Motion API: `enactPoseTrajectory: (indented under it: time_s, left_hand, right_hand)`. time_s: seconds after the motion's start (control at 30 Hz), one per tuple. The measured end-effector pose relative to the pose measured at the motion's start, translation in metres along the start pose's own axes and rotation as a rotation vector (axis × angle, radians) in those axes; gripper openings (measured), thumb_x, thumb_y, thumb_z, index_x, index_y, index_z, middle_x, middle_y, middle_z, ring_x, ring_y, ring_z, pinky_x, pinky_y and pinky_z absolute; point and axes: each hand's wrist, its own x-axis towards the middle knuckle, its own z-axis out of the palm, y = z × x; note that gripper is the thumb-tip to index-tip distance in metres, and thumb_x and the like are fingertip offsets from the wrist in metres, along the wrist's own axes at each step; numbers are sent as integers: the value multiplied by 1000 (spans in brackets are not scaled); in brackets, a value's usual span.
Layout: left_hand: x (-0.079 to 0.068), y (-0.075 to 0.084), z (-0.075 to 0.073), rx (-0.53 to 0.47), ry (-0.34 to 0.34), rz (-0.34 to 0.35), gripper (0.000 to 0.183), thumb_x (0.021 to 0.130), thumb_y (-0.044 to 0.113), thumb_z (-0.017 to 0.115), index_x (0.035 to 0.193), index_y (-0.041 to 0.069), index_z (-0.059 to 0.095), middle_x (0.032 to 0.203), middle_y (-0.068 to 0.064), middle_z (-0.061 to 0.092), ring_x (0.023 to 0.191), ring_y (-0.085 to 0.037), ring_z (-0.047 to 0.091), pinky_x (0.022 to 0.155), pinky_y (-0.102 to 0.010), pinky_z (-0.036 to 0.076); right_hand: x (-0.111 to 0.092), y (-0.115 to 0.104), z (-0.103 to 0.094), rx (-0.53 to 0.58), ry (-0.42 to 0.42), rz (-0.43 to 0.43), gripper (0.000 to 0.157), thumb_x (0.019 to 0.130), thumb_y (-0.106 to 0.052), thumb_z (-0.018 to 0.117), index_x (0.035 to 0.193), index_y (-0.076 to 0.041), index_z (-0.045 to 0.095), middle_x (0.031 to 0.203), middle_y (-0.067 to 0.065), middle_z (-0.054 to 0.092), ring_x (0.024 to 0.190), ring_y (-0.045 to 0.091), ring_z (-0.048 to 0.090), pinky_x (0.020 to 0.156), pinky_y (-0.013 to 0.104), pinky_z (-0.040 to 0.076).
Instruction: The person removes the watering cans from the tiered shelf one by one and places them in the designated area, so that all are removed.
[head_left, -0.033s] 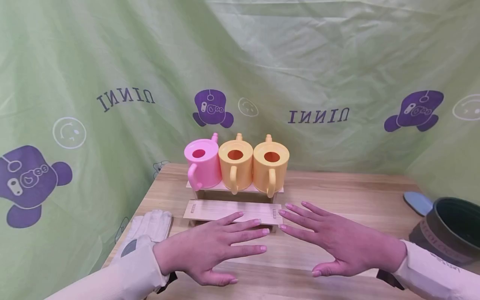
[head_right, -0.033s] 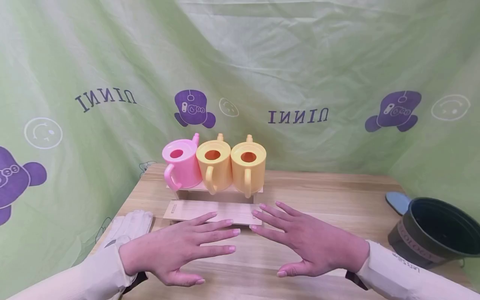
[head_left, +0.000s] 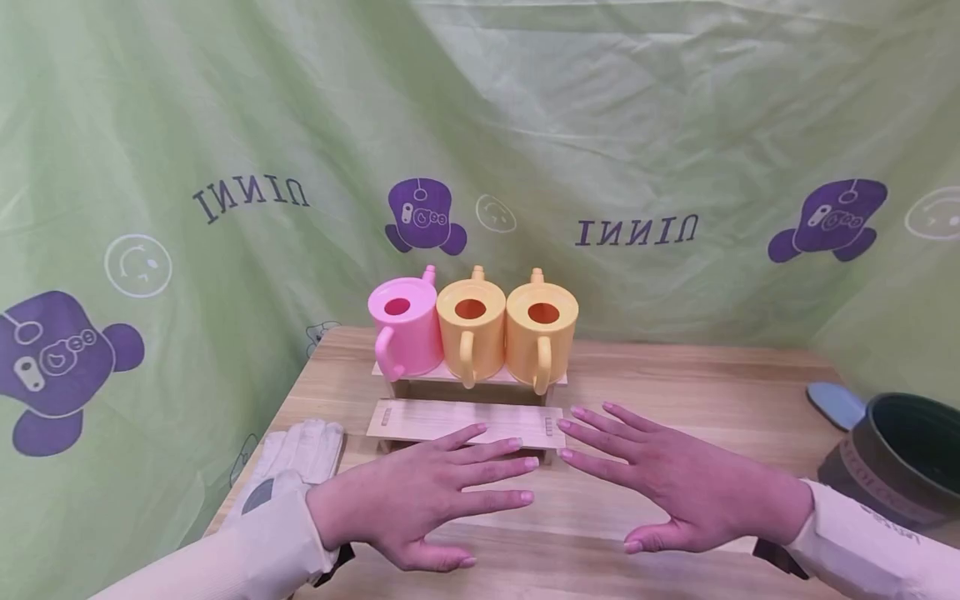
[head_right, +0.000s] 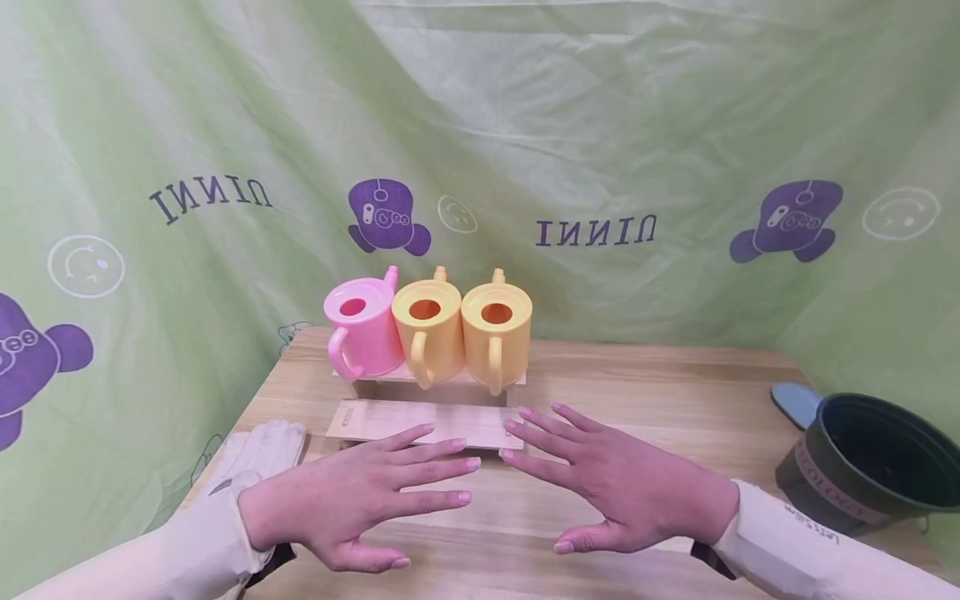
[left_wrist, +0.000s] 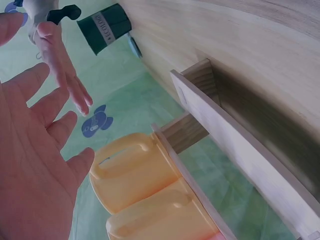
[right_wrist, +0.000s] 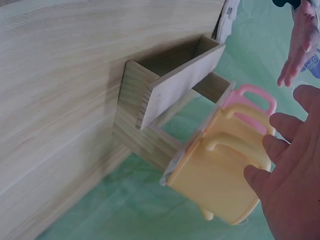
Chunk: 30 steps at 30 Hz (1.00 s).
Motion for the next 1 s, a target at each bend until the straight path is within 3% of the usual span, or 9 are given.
enactPoseTrajectory:
  time_s: [0.4,0.47,0.57,0.63,0.73,0.9,1.0]
  left_hand:
    - [-3,5,-1,-5,4,-19,76,98,55,49,160,21,23,168,-4,23,156,-24,24,125,-52,33]
    - [-4,6,-1,-8,10,-44,73,99,52,49,160,19,25,167,-4,27,155,-24,29,124,-51,34]
    - [-6,7,1,-18,29,-112,64,100,43,52,155,15,36,158,-3,45,146,-21,45,121,-47,40]
    - [-8,6,2,-23,52,-180,56,99,38,56,149,14,47,146,0,58,135,-18,56,117,-44,46]
    - [-17,2,4,-22,136,-343,44,95,32,63,136,15,60,128,3,69,120,-15,65,106,-38,55]
    - [-45,-4,17,-54,419,-686,34,85,16,73,119,10,70,114,-4,74,107,-20,71,87,-38,63]
    - [-61,-6,30,-41,503,-832,32,83,10,74,115,6,72,113,-10,74,105,-26,71,86,-43,63]
  right_hand:
    - [-5,-4,0,-35,-4,53,79,99,-64,44,153,-7,39,161,17,36,145,38,42,133,39,6]
    - [-5,-3,0,-63,6,91,75,99,-59,48,152,-7,41,159,14,41,142,34,47,132,37,12]
    - [-3,1,2,-99,74,186,62,98,-49,58,143,-7,54,145,9,59,127,25,61,121,34,37]
    - [1,6,4,-95,157,264,49,97,-39,62,133,-5,63,132,8,68,114,23,69,103,35,54]
    - [10,14,11,-29,300,413,34,90,-22,71,119,-5,70,119,8,74,101,22,74,82,38,63]
    - [33,28,30,108,499,636,33,81,-4,76,114,-4,70,107,8,76,91,23,75,78,34,62]
    - [49,37,43,257,567,715,31,84,0,75,114,-2,69,106,11,75,90,25,75,80,28,63]
